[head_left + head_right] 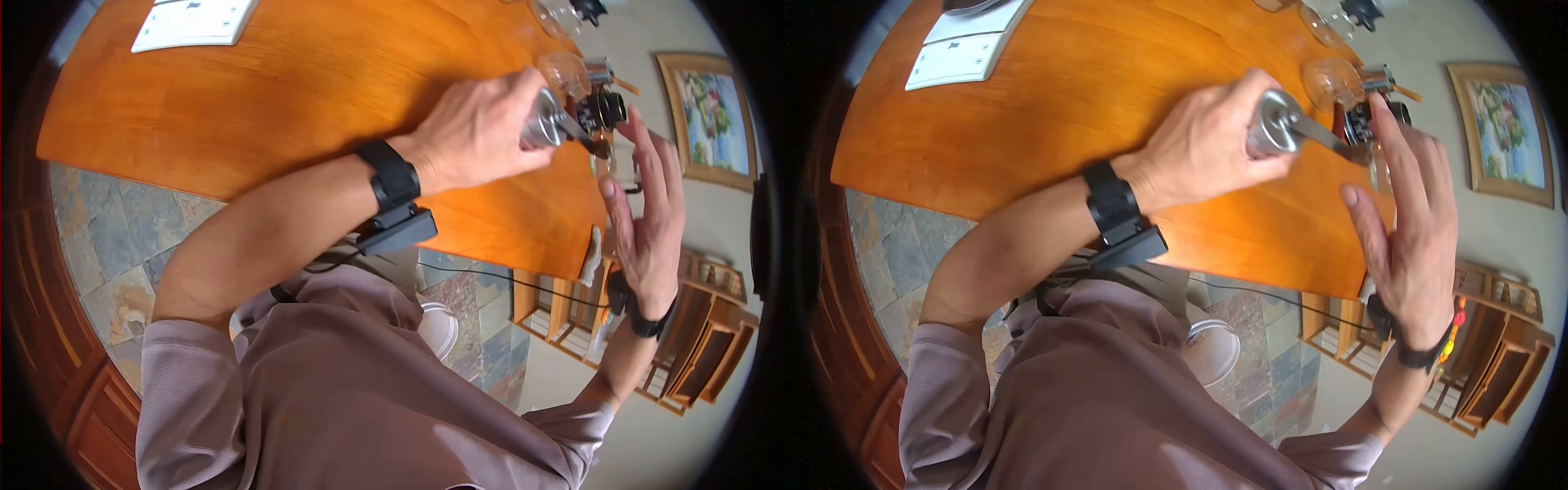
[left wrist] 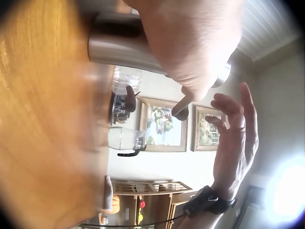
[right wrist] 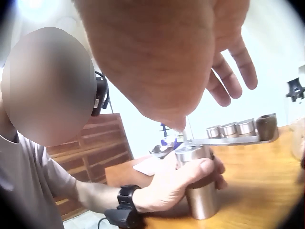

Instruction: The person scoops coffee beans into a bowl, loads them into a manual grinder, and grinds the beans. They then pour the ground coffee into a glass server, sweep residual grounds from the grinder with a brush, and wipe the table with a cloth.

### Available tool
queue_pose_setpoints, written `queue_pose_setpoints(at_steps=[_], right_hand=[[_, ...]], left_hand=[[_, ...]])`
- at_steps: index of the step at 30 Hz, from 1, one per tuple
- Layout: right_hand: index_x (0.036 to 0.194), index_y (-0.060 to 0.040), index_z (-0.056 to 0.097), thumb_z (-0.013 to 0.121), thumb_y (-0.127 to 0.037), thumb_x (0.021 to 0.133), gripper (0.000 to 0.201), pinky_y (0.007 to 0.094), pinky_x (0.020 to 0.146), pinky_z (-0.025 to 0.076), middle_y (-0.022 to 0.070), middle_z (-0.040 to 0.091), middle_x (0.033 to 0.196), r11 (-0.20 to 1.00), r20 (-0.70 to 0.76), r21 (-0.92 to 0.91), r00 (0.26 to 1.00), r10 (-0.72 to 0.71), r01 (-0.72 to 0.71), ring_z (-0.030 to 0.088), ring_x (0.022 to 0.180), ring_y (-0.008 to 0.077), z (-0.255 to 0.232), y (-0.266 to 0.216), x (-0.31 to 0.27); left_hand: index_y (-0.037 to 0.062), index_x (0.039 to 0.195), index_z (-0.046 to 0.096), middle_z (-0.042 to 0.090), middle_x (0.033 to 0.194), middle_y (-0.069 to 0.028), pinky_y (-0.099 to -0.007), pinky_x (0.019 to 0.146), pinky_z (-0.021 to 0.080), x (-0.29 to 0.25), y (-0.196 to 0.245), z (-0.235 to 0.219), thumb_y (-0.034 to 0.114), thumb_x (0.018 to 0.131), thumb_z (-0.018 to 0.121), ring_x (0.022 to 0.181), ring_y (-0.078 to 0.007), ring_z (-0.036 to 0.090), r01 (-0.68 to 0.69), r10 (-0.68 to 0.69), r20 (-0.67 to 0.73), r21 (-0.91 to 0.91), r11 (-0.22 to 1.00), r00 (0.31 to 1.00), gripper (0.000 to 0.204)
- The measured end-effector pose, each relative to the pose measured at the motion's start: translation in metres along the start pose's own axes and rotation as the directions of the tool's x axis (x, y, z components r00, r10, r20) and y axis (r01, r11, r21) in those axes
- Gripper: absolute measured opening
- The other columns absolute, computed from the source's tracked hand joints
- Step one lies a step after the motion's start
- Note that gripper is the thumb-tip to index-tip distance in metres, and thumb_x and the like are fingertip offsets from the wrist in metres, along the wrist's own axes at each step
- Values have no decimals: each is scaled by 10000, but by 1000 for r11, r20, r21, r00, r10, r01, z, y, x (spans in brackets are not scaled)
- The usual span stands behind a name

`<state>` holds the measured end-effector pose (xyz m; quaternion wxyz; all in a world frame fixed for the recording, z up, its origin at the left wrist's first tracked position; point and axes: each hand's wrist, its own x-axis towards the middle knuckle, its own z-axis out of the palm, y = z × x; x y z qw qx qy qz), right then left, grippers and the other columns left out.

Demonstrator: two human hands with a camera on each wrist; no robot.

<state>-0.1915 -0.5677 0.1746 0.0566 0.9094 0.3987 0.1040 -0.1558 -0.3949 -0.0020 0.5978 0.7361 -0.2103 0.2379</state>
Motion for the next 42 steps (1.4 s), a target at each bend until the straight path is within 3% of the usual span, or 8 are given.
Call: queue_pose_setpoints(at_steps=[12,18,23,26,27,30,35,42], right_hand=[[1467,-2,507,732,-166,887,644,526,1056,440,234,539,1381,998,84,-68,996,-2,8,525,1260,429,18,4,-9],[1334,-15,607,758,-123,838,530,561,1105,418,207,676,1205,984,-43,-24,983,-177,176,632,1155,422,24,-28,-9],[1281,-38,610,708,-293,935,440,587,1142,377,214,683,1261,865,71,43,863,-501,499,622,1242,407,44,-69,3],[1247,-54,624,643,-288,889,428,541,1173,382,159,701,1237,912,129,38,903,-410,408,651,1214,296,64,-88,23],[1278,-13,607,594,-560,919,654,590,1177,330,200,686,1269,900,192,-13,885,-425,435,621,1270,351,69,-88,29],[1285,18,606,594,-586,881,727,589,1187,316,195,684,1270,930,218,123,905,-366,347,616,1270,364,72,-93,48],[1169,58,653,767,-348,818,549,507,958,560,230,720,1042,856,51,99,856,-514,508,699,1061,403,65,-82,51],[1008,-26,663,750,-107,666,362,416,729,600,100,624,768,807,-152,285,855,-495,518,659,735,275,44,-65,24]], left_hand=[[30,1087,508,693,869,-164,-457,776,539,-1,10,0,283,755,859,789,-359,700,-74,74,7,176,982,997,545],[31,1099,504,680,887,-161,-449,784,523,-1,10,-3,267,752,854,810,-353,693,-49,47,22,121,991,999,547],[-7,1129,513,671,869,-151,-435,781,514,-1,6,-1,269,770,838,767,-327,696,-74,69,45,118,990,997,558],[23,1079,498,672,852,-138,-437,763,514,-1,8,-4,244,766,829,752,-334,685,-89,89,4,123,988,996,506],[16,1086,500,674,852,-141,-438,763,515,-1,8,-5,248,768,829,752,-334,687,-90,89,14,124,988,996,512],[-4,1107,508,678,851,-150,-442,763,519,2,7,-6,259,774,828,749,-333,696,-82,77,46,120,989,996,531],[-37,1142,522,686,851,-165,-448,763,525,6,3,-8,279,785,827,745,-331,710,-81,71,95,108,991,993,566],[15,1042,494,671,829,-130,-426,723,520,6,1,-15,256,769,824,746,-324,688,-91,88,25,187,978,996,491]])
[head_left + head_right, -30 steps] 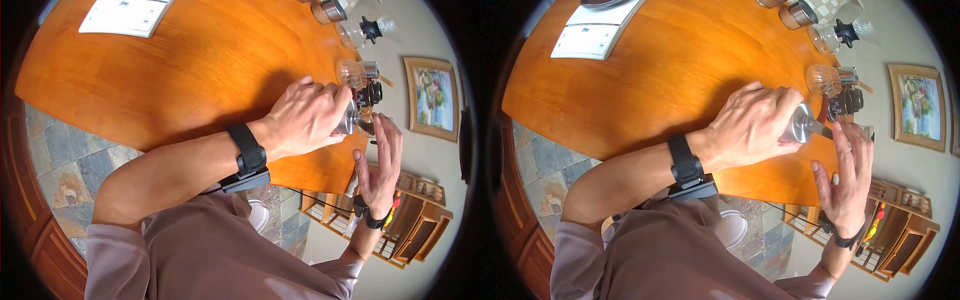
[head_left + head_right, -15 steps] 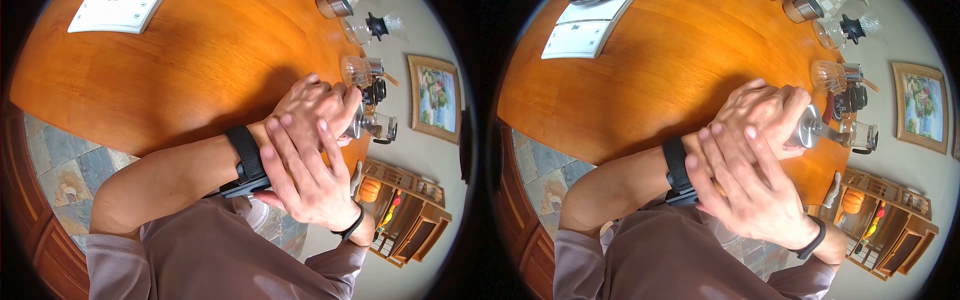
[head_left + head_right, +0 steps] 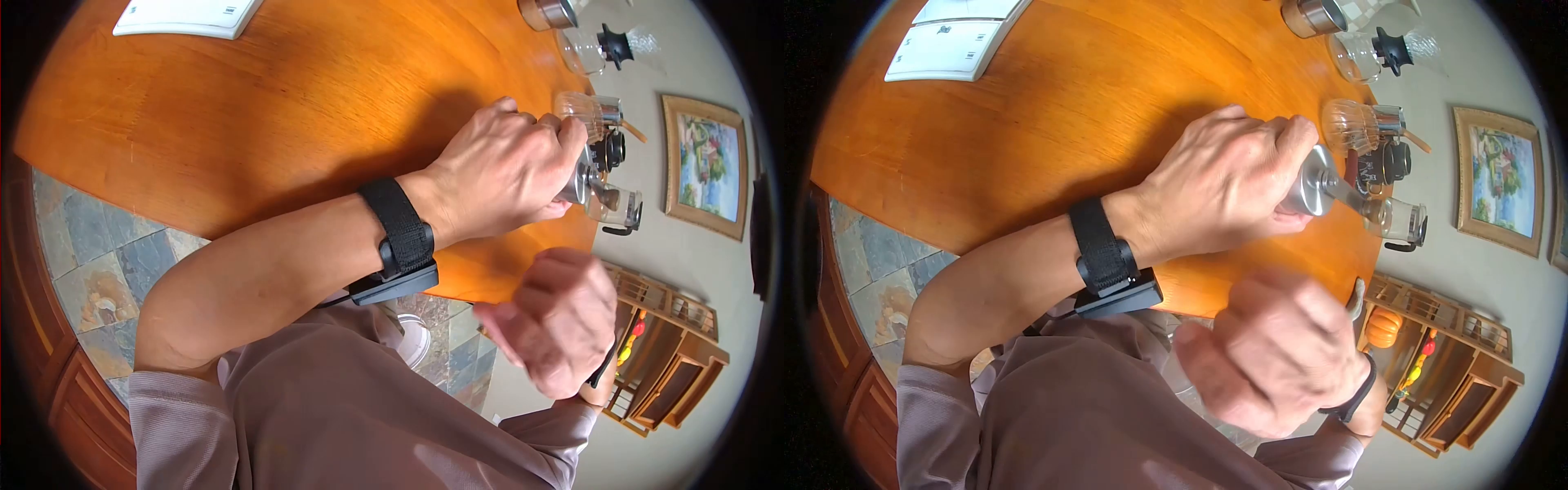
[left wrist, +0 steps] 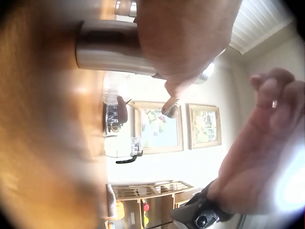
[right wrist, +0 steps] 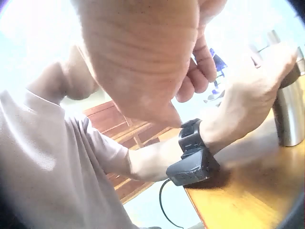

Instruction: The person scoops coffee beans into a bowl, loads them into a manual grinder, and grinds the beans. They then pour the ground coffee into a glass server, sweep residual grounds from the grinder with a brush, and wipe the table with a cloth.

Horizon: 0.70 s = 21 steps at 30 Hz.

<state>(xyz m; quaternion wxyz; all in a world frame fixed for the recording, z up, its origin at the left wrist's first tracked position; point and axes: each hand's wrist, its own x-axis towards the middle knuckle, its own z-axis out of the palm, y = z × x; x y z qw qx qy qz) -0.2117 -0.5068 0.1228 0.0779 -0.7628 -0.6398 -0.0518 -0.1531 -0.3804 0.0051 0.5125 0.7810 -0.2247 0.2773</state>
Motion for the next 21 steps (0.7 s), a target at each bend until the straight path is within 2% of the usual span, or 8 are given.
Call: queue_pose_setpoints(at_steps=[2,5,8,13,16,17,20,21], right_hand=[[962,-23,644,736,-110,679,310,456,773,586,129,652,826,999,-64,-47,998,-12,9,671,797,303,4,8,5],[891,-24,624,865,-207,690,364,539,984,491,193,676,1093,998,105,-9,992,70,-69,629,1112,398,9,16,33],[832,-30,632,847,-238,681,335,519,985,477,179,645,1180,994,121,68,990,74,-83,614,1129,385,38,26,39],[822,-36,633,833,-263,646,350,490,880,498,151,633,1084,997,242,-59,968,62,-49,612,1024,325,22,24,46],[823,-39,625,868,-220,653,348,475,825,501,146,634,1005,997,300,51,953,42,-60,605,970,313,5,29,40],[844,-38,615,895,-189,654,370,463,792,494,141,634,940,998,251,47,967,34,-47,594,917,320,2,31,40],[866,-38,607,905,-214,662,401,474,821,493,155,656,983,998,43,56,999,31,-33,604,944,352,10,42,42],[891,-21,609,890,-153,595,429,493,863,493,185,662,1078,999,90,35,996,11,-14,610,1004,381,11,41,48]], left_hand=[[19,1039,494,667,840,-127,-410,730,521,3,0,-6,254,787,811,766,-316,687,47,-46,122,-8,999,991,468],[24,1040,495,660,852,-129,-402,742,516,0,1,-4,234,787,804,787,-311,680,34,-33,52,-17,999,998,452],[-32,1051,554,650,716,-147,-406,660,507,1,-4,5,150,875,588,638,-274,694,-83,89,-102,61,995,991,255],[-3,1009,544,659,751,-143,-393,661,498,3,4,-5,186,853,603,665,-271,701,-12,5,67,96,995,998,252],[15,1013,533,666,767,-154,-428,737,499,1,-8,8,198,834,620,711,-298,709,-103,105,-91,27,994,990,270],[39,966,514,655,795,-127,-386,743,514,3,-8,-1,251,916,589,763,-297,684,-37,37,-6,1,999,999,231],[47,972,514,657,800,-120,-402,752,516,6,-12,-7,265,906,610,782,-300,691,-60,60,-62,8,998,996,247],[52,989,512,659,822,-127,-424,773,516,5,-7,-9,265,894,621,812,-302,693,7,-7,-34,16,1000,999,257]])
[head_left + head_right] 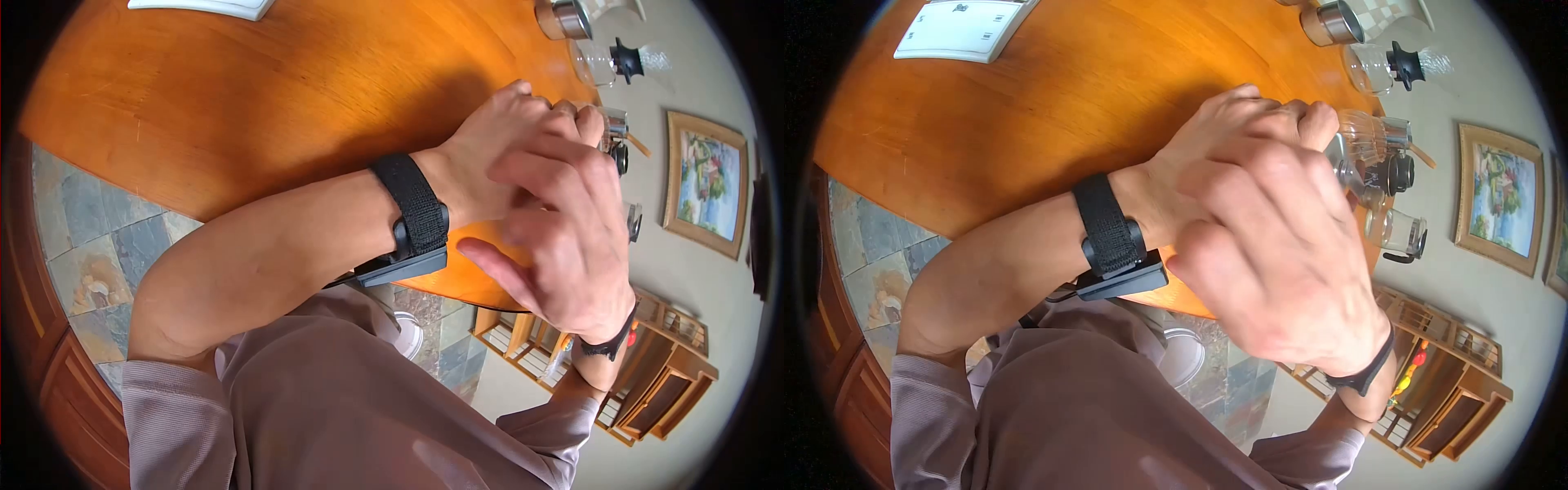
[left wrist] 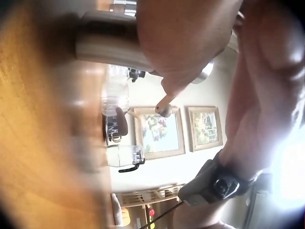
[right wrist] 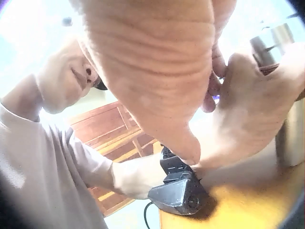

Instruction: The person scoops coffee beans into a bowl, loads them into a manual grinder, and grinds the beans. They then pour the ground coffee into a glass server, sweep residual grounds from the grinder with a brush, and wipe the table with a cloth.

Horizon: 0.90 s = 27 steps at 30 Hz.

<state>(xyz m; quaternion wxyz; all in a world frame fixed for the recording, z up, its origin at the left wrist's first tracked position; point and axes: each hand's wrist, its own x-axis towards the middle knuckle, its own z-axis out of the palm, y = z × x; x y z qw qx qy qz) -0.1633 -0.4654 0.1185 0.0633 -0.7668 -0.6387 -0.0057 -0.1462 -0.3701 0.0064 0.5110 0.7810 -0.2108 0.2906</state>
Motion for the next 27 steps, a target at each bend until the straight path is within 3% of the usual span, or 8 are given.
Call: queue_pose_setpoints(at_steps=[3,4,12,17,18,19,23,27], right_hand=[[897,3,612,827,-116,528,443,502,893,492,221,650,1136,999,53,23,998,31,-32,612,1058,394,18,-6,16],[898,25,623,749,-111,507,433,495,880,497,225,646,1111,1000,60,-4,998,13,-13,613,1044,387,23,-5,20],[855,-2,627,778,-116,560,351,463,813,515,160,627,989,1000,191,27,981,-8,3,618,927,341,-2,-1,19],[931,-1,632,879,-54,604,414,436,806,511,164,631,1009,1000,22,-4,1000,-15,16,616,932,345,0,11,20],[944,4,627,847,-15,612,398,437,815,504,173,628,1025,999,56,38,998,-3,1,608,952,356,4,6,26],[957,9,623,814,24,621,387,439,825,498,182,624,1042,997,90,80,996,9,-16,601,972,367,6,3,32],[994,37,635,748,34,653,359,430,867,485,209,610,1085,952,177,243,974,144,-185,582,973,387,15,7,38],[932,12,630,760,31,644,316,418,823,506,185,611,1067,978,228,208,971,-68,19,613,935,360,3,14,35]], left_hand=[[52,969,505,661,780,-149,-392,736,488,2,-1,3,199,893,565,704,-296,693,7,-8,16,85,996,1000,176],[38,983,509,647,761,-152,-371,717,491,-4,-7,16,178,913,544,675,-284,680,-123,167,-233,193,973,958,161],[24,981,521,670,810,-162,-423,749,498,0,-11,-3,248,874,602,689,-327,678,-76,74,-66,-25,997,995,262],[40,977,530,676,801,-156,-459,765,494,-12,-31,33,300,844,644,701,-373,677,-108,108,-2,-87,990,994,314],[85,947,574,686,828,-91,-452,770,516,-5,-16,-1,312,860,639,789,-332,688,-202,141,-243,-251,947,960,252],[85,947,574,686,828,-91,-452,770,516,-4,-13,-1,312,860,639,789,-332,688,-203,143,-237,-255,945,961,252],[98,954,592,686,865,-77,-445,767,524,-3,-6,-1,315,861,644,850,-313,680,-18,8,-78,-123,992,997,242],[111,960,611,687,902,-63,-439,765,533,2,-2,-2,319,862,650,910,-295,672,146,-147,38,37,989,988,233]])
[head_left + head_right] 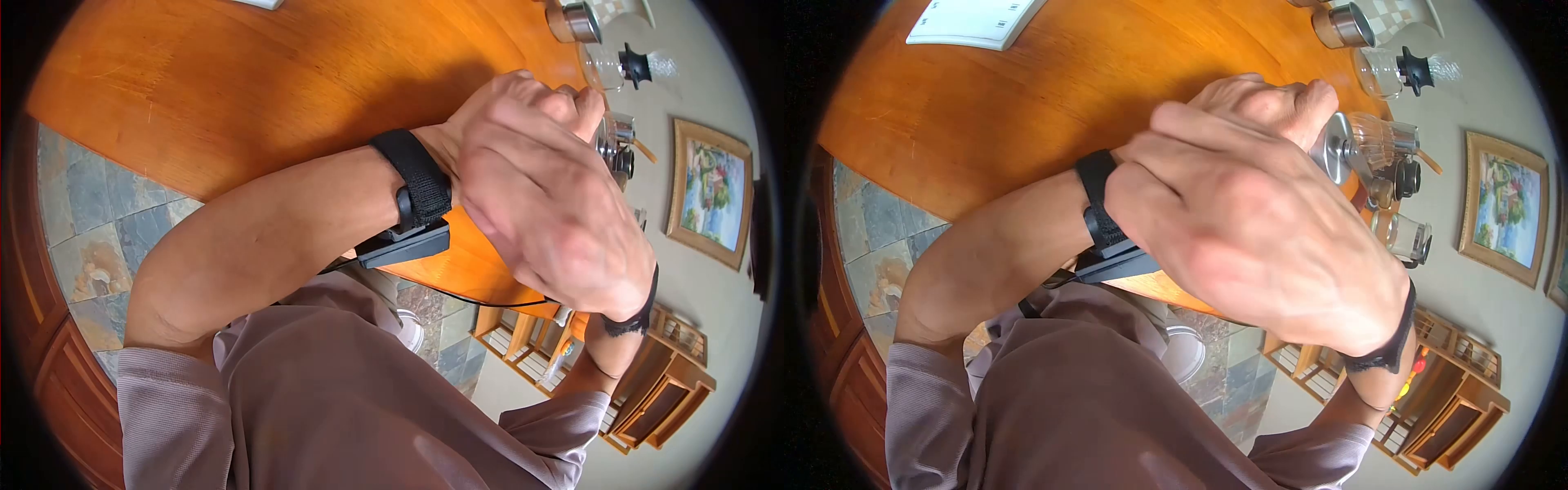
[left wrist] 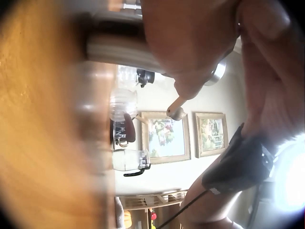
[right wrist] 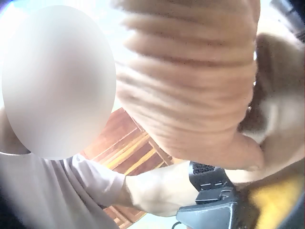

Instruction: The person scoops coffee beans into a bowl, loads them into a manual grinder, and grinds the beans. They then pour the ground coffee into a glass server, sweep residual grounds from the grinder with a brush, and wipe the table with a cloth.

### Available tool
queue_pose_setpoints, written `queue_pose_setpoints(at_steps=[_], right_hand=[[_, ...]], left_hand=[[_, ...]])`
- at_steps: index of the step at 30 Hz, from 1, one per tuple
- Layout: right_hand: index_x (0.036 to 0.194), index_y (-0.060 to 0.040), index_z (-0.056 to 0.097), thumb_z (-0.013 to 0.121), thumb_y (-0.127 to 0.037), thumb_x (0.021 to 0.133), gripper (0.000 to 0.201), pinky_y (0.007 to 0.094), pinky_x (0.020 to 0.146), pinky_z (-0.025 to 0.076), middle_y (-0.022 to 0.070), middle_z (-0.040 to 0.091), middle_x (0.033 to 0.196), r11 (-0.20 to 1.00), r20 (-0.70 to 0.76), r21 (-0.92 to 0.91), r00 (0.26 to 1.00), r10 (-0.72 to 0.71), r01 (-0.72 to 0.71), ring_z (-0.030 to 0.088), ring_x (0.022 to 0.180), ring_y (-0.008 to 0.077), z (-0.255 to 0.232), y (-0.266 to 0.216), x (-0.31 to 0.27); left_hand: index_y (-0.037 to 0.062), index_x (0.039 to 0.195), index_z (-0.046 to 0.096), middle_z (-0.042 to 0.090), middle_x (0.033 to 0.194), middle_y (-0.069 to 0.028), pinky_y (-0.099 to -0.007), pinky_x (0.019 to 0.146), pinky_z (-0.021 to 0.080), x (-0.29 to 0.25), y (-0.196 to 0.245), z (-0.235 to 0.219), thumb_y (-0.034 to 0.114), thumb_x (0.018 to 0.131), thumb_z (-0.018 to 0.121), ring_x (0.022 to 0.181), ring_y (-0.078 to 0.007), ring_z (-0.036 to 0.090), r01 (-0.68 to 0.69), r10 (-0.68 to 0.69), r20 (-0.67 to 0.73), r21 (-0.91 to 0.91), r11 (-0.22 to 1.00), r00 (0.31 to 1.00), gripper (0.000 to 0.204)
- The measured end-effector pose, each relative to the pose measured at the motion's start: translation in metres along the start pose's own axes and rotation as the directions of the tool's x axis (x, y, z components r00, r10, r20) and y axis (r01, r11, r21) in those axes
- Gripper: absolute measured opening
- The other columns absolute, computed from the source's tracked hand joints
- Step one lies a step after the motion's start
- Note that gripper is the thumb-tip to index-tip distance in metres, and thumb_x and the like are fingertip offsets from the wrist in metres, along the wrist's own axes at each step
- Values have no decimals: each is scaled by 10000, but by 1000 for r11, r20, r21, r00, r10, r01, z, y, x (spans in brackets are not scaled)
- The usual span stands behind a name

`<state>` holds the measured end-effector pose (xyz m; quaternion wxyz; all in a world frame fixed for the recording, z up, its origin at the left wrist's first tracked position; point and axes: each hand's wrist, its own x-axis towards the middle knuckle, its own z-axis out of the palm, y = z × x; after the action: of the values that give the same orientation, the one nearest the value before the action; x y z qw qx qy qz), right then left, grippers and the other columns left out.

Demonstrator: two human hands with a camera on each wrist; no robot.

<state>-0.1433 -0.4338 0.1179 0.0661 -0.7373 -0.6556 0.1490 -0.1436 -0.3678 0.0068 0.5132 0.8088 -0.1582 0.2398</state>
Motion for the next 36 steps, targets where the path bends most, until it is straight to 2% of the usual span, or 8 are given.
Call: queue_pose_setpoints(at_steps=[2,4,9,12,18,26,35,36], right_hand=[[960,5,626,775,27,637,356,418,820,512,182,614,1076,996,-3,56,998,70,-70,619,932,367,-14,-2,-14],[988,-3,622,790,23,630,396,418,818,517,179,617,1085,984,0,116,991,137,-136,626,928,374,-20,-3,-12],[1120,-40,588,803,25,636,533,435,915,490,173,611,1154,996,19,-18,996,86,-85,596,1070,387,-9,-1,13],[1102,-41,589,796,30,632,518,423,932,476,170,607,1130,997,9,22,997,75,-75,588,1066,385,4,1,11],[1138,-42,597,793,38,634,547,406,889,502,155,628,1062,958,266,255,962,58,-128,617,956,334,-14,17,-7],[1218,-33,581,867,-95,686,606,367,987,474,137,621,1129,939,-87,-323,992,93,-117,611,1023,329,9,-8,-8],[1255,-36,547,779,62,677,631,386,886,481,126,596,1043,980,-79,-156,988,-133,119,612,1004,313,-4,-2,-1],[1262,-24,536,783,77,672,647,389,890,485,134,600,1060,989,-29,46,990,139,-137,619,1012,305,-10,-5,-13]], left_hand=[[114,962,615,687,911,-59,-437,764,535,-1,-7,4,319,863,651,926,-291,670,45,-46,23,39,998,999,231],[112,1020,627,678,973,-65,-421,753,540,-4,-24,13,303,866,657,969,-281,657,-23,70,37,-713,701,997,247],[105,1105,601,677,911,-72,-425,763,546,9,-17,23,351,907,627,863,-317,688,-263,242,-103,-363,894,965,316],[104,1114,591,671,860,-81,-417,739,539,18,27,-46,361,908,631,842,-314,686,189,-220,319,125,974,922,332],[95,1101,585,656,779,-92,-399,705,523,-9,-12,6,318,922,612,787,-302,680,-183,175,-281,-3,983,944,287],[82,1197,533,628,926,-34,-366,731,510,-11,-7,-21,317,909,616,839,-184,640,-142,145,-1,185,972,989,381],[99,1041,596,636,922,-40,-341,756,517,-14,-14,-7,315,923,626,866,-186,653,-244,285,-110,284,927,952,248],[94,1038,612,657,968,-65,-336,806,514,-6,-2,-24,287,921,634,930,-187,660,-109,106,43,72,991,993,226]])
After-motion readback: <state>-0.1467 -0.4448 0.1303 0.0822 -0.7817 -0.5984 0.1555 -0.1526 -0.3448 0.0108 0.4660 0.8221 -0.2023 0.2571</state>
